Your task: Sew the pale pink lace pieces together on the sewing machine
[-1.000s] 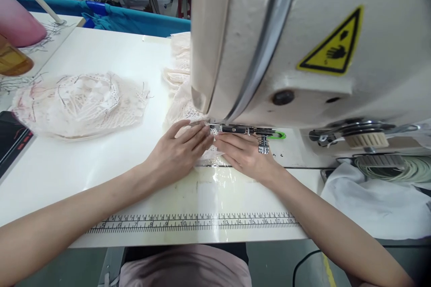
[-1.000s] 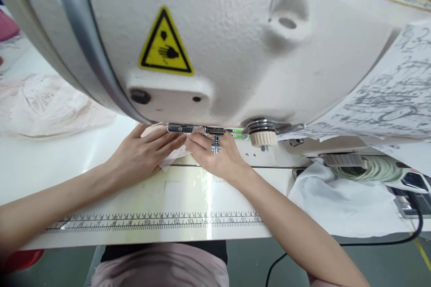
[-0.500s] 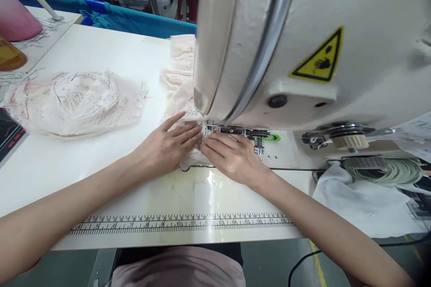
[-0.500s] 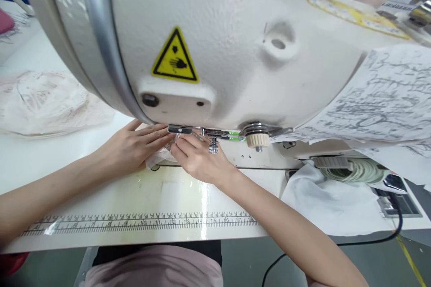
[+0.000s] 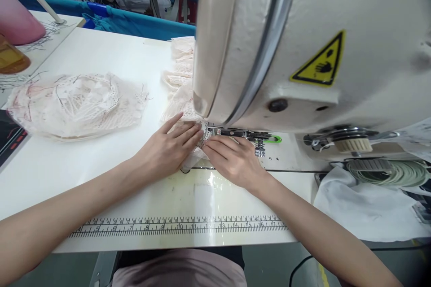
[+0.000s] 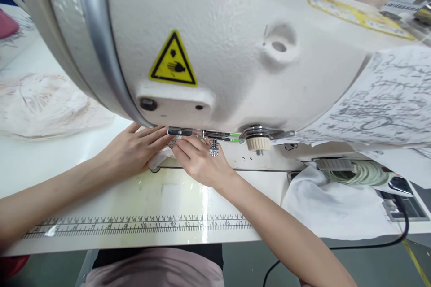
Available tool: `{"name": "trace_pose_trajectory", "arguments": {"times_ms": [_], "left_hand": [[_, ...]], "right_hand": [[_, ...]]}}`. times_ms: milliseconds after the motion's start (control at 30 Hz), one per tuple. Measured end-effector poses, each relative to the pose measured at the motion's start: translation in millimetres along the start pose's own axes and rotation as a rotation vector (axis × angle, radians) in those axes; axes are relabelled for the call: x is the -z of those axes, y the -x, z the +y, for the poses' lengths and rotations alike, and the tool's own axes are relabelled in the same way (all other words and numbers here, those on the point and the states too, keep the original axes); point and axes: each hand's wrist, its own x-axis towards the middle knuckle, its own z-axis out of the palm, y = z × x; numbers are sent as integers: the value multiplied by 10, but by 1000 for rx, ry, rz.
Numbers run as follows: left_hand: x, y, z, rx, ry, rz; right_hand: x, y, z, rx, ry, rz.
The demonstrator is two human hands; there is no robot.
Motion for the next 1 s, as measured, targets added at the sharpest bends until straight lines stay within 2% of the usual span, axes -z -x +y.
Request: {"name": "trace_pose_trajectory", "arguments": {"times_ms": [367,600,1000], "left_hand": [[2,-10,91,53,10,16],[28,-17,119,71,-23,-3],[46,6,111,57,15,-21]], "right_hand": [[-15,79,41,-24,36,-36],[-13,116,67,-81,17,-114],[-69,159,147,-132,-98,-89]]}}
